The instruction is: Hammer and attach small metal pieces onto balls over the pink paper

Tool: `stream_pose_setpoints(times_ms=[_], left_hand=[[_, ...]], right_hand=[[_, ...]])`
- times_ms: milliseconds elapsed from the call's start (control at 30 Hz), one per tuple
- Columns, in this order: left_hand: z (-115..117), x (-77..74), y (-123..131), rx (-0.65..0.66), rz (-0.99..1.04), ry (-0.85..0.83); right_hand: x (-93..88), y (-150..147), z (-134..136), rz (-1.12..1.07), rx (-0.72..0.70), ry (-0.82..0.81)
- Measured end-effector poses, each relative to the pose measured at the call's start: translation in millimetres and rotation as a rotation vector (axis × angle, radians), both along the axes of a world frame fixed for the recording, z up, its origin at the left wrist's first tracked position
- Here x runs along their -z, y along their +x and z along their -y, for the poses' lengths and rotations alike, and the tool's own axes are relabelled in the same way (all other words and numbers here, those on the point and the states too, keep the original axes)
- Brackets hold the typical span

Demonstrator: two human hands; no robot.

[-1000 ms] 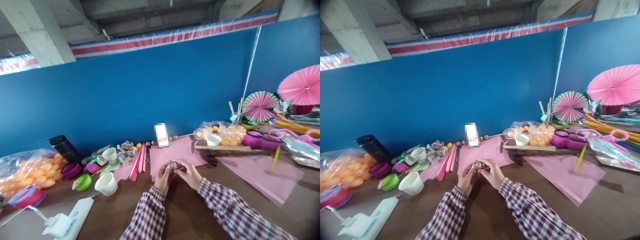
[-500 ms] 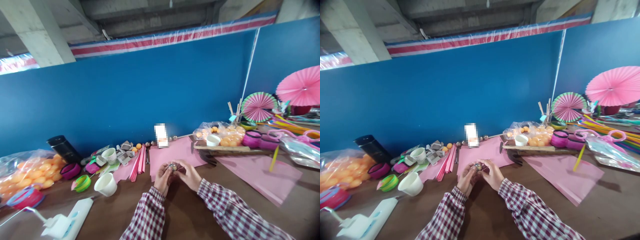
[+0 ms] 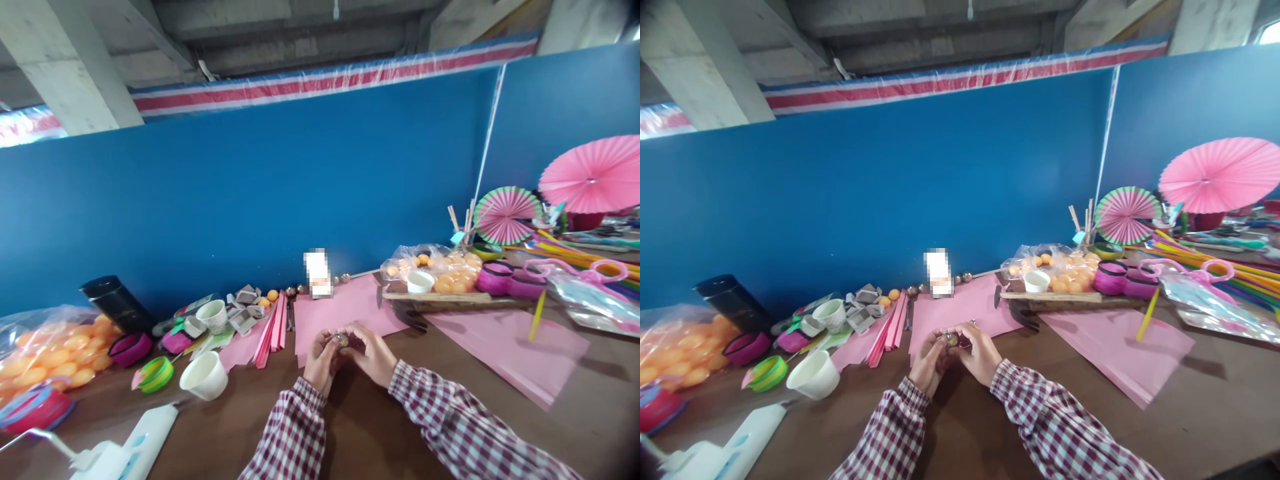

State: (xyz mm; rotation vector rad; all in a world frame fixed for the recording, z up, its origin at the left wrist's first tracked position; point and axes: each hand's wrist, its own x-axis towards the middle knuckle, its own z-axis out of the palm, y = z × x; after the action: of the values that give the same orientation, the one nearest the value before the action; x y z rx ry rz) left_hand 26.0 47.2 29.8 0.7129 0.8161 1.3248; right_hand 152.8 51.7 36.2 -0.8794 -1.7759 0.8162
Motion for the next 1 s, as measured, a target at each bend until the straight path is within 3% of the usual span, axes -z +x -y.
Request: stream_pose_setpoints(times_ms=[400,633,800,1000], left_hand=[[2,-5.2,1,0.005,-0.074,-0.044],[0,-5.5,-2,-0.078,-0.066,-0.090],[0,-8.8,-6,-0.033,-0.047,-0.181],[2,-10.9,-7,-0.017,-0.009,-0.143]], right_hand=[[-5.6,0,4,0.061,0.055,0.092],[-10.4,8,4,0.195,0.192,0.205],[-9.0,28,-7,0.416,0.438,0.209],[9.0,40,-19,0.662,0.443,0.140]])
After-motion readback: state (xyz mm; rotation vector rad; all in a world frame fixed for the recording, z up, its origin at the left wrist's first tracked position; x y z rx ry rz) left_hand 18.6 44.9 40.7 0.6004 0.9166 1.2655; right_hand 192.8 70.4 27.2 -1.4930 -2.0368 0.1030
